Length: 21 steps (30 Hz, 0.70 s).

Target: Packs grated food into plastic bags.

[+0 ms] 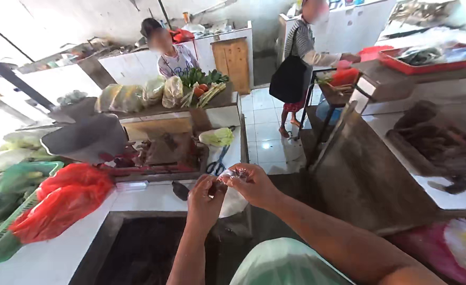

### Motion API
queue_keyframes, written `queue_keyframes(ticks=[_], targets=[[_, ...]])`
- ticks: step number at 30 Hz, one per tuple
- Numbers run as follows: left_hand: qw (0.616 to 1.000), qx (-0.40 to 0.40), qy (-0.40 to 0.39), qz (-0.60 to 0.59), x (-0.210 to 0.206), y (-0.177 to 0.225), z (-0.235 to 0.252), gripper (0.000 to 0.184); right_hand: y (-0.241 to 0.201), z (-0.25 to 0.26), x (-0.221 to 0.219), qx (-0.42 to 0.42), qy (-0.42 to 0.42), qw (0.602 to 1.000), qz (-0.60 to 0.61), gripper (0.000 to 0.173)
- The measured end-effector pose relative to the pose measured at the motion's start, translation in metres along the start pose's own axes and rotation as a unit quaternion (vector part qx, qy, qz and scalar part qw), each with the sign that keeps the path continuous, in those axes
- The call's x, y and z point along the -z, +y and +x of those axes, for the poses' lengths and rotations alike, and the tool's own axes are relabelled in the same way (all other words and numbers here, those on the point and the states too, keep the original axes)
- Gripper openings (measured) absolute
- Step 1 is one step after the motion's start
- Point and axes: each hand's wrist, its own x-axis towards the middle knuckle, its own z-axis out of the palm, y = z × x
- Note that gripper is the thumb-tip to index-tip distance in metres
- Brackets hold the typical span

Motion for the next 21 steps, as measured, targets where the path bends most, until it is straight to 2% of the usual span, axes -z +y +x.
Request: queue_keyframes(ticks=[3, 5, 8, 13, 15, 16, 18, 21], targets=[[1.0, 0.0, -0.014, -0.016, 0.011, -0.043, 0.026, 0.01, 0.029, 0.037, -0.012, -0.004, -0.006, 1.0, -0.003, 0.02], [0.999, 0.017, -0.02, -0.04, 0.007, -0.075, 0.032, 0.009, 0.052, 0.051, -0.016, -0.04, -0.012, 0.999, -0.008, 0.021], [0.992, 0.034, -0.006, -0.12, -0.001, -0.109, 0.035, 0.011, 0.072, 0.066, -0.016, -0.067, -0.028, 0.997, -0.006, 0.026], [0.946, 0.075, 0.055, -0.311, -0.005, -0.129, 0.04, 0.019, 0.075, 0.09, 0.004, -0.047, -0.014, 0.994, -0.102, 0.024], [0.919, 0.122, 0.096, -0.361, -0.005, -0.126, 0.046, 0.021, 0.075, 0.094, 0.014, -0.028, -0.019, 0.977, -0.208, 0.027], [0.917, 0.147, 0.114, -0.353, -0.006, -0.122, 0.05, 0.022, 0.074, 0.095, 0.019, -0.004, -0.026, 0.959, -0.284, 0.028], [0.937, 0.189, 0.124, -0.265, -0.009, -0.11, 0.06, 0.021, 0.067, 0.099, 0.026, 0.065, -0.042, 0.906, -0.416, 0.025], [0.982, 0.18, 0.057, -0.029, -0.012, -0.093, 0.074, 0.017, 0.054, 0.11, 0.025, 0.113, -0.083, 0.869, -0.475, 0.021]])
